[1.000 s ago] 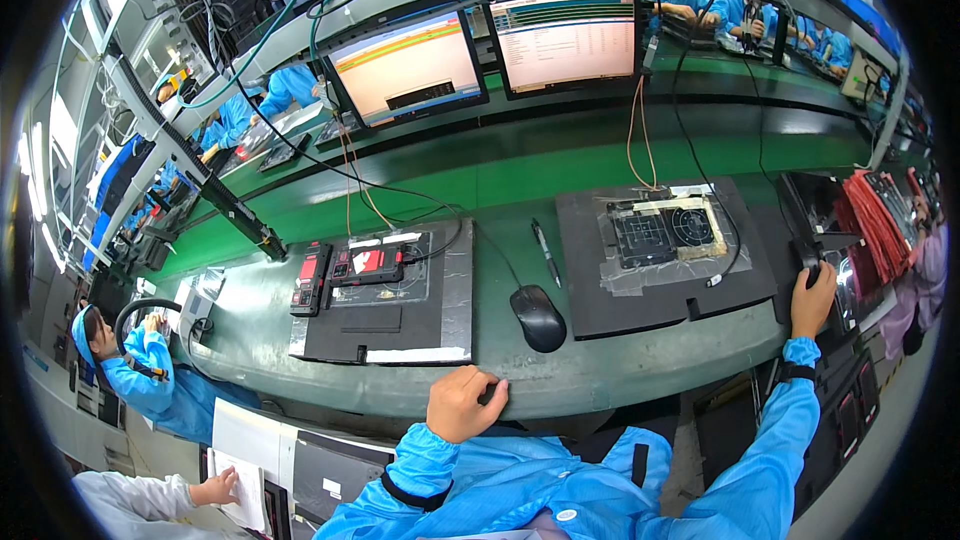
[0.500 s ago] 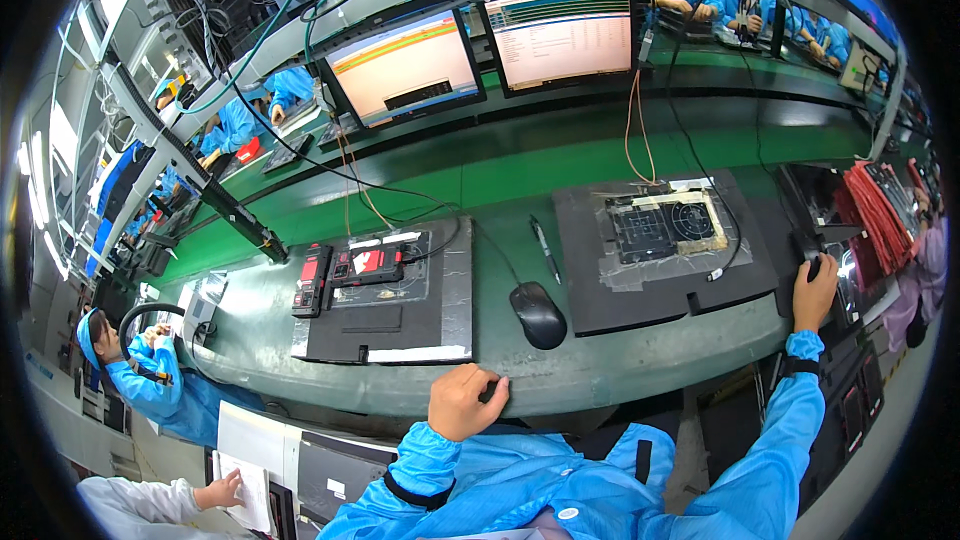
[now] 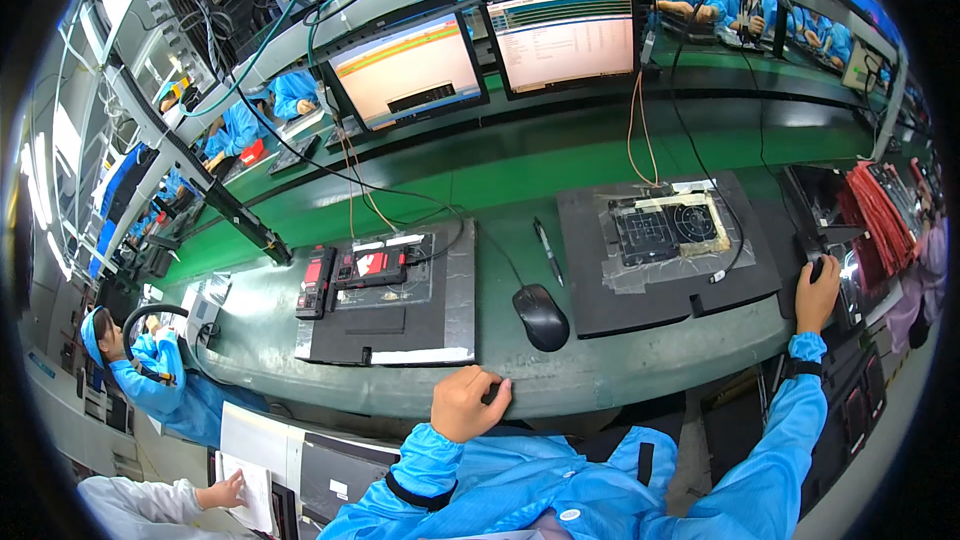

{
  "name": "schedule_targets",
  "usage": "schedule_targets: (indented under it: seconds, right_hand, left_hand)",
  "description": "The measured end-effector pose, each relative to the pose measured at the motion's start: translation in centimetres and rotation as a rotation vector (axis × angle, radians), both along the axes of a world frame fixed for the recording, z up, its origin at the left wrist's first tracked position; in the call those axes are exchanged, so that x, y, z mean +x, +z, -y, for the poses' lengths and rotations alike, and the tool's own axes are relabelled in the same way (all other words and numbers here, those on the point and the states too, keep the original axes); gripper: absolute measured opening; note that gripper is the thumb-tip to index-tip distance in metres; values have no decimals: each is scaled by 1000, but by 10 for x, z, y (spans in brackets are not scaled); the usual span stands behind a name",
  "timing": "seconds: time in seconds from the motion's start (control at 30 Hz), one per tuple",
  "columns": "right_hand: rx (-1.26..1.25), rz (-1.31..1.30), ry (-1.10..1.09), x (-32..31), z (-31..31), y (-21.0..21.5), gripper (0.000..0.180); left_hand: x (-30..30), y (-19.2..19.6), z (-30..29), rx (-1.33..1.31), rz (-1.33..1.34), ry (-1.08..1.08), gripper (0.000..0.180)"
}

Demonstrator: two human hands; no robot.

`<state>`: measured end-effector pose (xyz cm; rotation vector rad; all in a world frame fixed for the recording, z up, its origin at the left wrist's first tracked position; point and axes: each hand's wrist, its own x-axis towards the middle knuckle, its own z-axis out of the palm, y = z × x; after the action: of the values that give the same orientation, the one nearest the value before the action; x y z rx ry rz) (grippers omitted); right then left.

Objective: Testing and labeling electronic tablets at a factory workstation.

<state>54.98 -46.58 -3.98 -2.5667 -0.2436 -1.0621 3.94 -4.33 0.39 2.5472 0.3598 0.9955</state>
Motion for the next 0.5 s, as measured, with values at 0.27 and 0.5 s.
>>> schedule_targets:
  seconds: [0.27, 0.5]
  right_hand:
    - [12, -23, 10, -5, -4, 5, 40]
    - [7, -3, 14, -3, -7, 6, 38]
  left_hand:
    - [1, 2, 0, -3, -7, 4, 15]
    - [1, 2, 0, 5, -12, 12, 14]
